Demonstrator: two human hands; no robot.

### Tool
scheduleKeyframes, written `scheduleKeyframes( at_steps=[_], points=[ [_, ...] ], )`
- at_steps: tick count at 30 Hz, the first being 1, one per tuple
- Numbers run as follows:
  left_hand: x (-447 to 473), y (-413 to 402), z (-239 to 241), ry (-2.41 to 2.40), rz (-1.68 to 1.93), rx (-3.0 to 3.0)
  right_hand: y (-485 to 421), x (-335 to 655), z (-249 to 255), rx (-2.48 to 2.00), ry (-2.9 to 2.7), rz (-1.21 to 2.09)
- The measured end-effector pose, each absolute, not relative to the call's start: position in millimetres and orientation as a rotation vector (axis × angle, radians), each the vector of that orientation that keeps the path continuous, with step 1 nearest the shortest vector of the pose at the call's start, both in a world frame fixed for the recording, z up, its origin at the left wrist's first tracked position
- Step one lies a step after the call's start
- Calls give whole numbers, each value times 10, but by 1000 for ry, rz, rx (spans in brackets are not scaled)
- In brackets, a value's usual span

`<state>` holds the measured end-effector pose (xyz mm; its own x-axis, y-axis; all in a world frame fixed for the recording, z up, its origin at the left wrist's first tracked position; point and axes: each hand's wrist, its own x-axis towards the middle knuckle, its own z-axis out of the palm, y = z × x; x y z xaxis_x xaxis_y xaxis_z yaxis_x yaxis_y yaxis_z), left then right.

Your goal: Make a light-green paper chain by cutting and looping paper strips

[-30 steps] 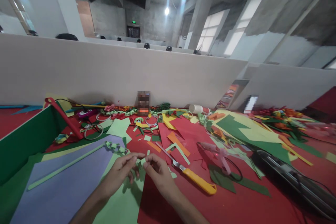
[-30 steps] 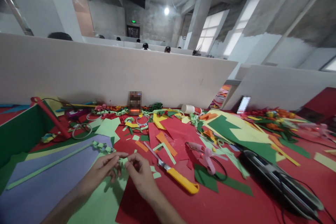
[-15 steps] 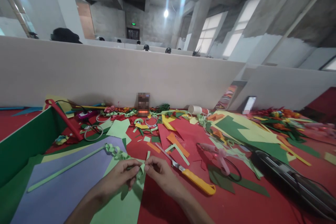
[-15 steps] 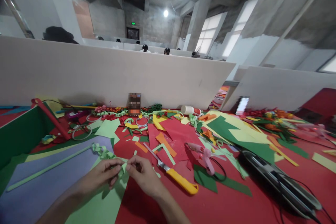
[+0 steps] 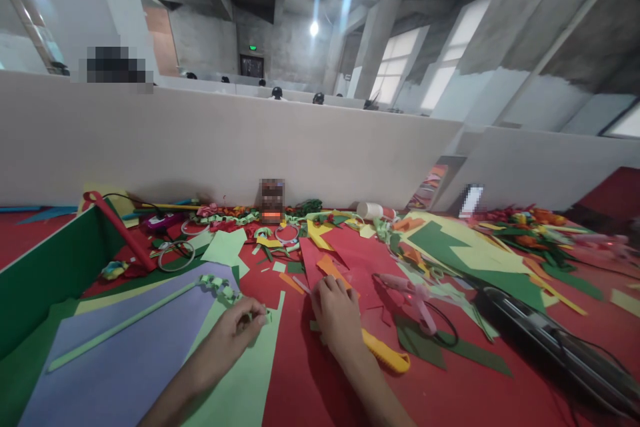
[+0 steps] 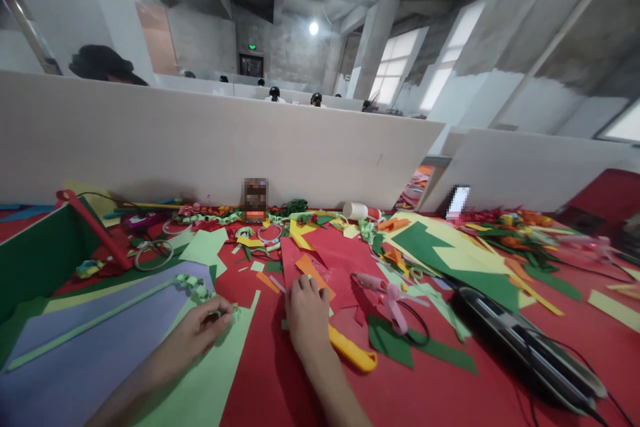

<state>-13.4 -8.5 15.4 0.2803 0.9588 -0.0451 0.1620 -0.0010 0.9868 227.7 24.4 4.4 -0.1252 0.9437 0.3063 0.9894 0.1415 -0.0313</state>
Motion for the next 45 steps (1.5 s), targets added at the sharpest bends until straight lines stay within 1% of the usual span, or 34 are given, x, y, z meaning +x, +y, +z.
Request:
scheduleKeyframes(
  at_steps=[3,6,9,16,22,25,30,32,34,38,42,45],
  points=[
    [-137,-97,105,1108,875,1422,264,2258,48,-1785,-2098,-144],
    [-129,-80,44,1095,828,1358,247,2253,109,-1510,-1960,16],
    [-88,-67,54,1105,848,1322,162,2206,194,-1328,-1822,74],
    [-4,-93,289,1144,970,1295,-68,1972,233,-1189,-1993,176],
    [-37,-82,211,1145,1003,1328,-73,1927,215,-1148,-1986,252],
    [-55,-76,158,1153,965,1356,-20,2024,247,-1171,-1843,208],
    [-60,-67,133,1160,943,1357,58,2298,399,-1170,-1588,-22],
    [-61,-61,122,1169,925,1349,59,2367,485,-1147,-1435,7],
    [-61,-55,106,1170,926,1329,51,2390,565,-1120,-1255,147],
    [-55,-49,85,1155,947,1320,66,2364,652,-1037,-988,557],
    [-48,-47,88,1150,958,1347,115,2323,613,-898,-864,1044],
    [-55,-48,81,1151,944,1350,121,2258,517,-889,-861,1278]
  ],
)
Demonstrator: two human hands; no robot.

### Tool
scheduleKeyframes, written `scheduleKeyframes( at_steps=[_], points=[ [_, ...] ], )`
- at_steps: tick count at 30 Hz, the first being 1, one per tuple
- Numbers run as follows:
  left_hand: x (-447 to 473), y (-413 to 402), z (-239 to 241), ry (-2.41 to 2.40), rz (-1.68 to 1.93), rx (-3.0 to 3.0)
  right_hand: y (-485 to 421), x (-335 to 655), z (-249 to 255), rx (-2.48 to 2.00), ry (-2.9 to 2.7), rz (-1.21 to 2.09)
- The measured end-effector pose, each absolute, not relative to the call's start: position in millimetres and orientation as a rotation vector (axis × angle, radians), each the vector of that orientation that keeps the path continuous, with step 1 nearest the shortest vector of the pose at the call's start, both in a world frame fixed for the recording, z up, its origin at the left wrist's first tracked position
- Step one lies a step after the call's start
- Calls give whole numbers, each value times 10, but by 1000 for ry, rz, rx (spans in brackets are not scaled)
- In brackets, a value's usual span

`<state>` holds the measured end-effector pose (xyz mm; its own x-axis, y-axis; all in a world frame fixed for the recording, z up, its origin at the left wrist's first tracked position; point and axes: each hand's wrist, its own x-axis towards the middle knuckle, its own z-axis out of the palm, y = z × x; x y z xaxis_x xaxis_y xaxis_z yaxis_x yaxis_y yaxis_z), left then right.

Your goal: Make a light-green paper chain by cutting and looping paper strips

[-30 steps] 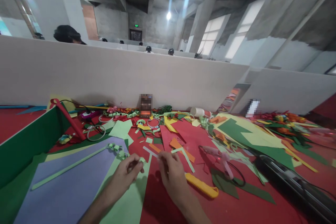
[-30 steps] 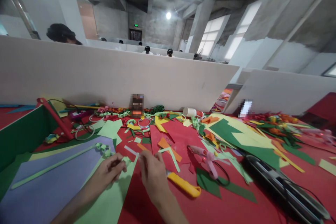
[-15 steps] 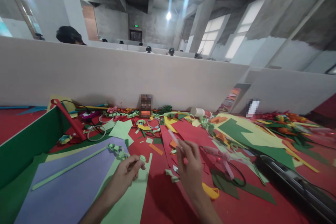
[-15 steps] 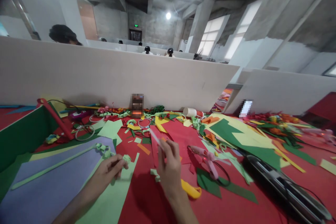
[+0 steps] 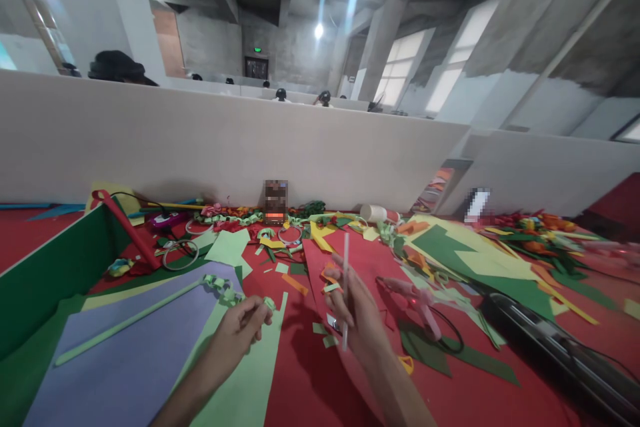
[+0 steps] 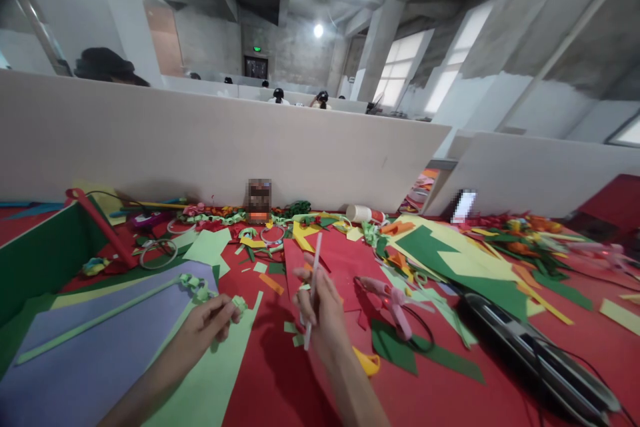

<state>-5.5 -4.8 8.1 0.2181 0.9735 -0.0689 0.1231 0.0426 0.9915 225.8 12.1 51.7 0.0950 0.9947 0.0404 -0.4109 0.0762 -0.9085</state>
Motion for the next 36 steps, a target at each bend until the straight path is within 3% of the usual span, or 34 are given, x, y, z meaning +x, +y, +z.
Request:
scheduleKeyframes(
  at_steps=[7,16,36],
  points=[
    [-60,-47,84,1169,977,1335,7,2055,291,-1079,-1315,1242],
    [-160,28,106,1232,1216,1236,-51,2100,403,-1220,-1925,1058],
    [-98,-16,59,1159,1075,1222,-106,2090,513,-1244,-2156,893]
  ],
)
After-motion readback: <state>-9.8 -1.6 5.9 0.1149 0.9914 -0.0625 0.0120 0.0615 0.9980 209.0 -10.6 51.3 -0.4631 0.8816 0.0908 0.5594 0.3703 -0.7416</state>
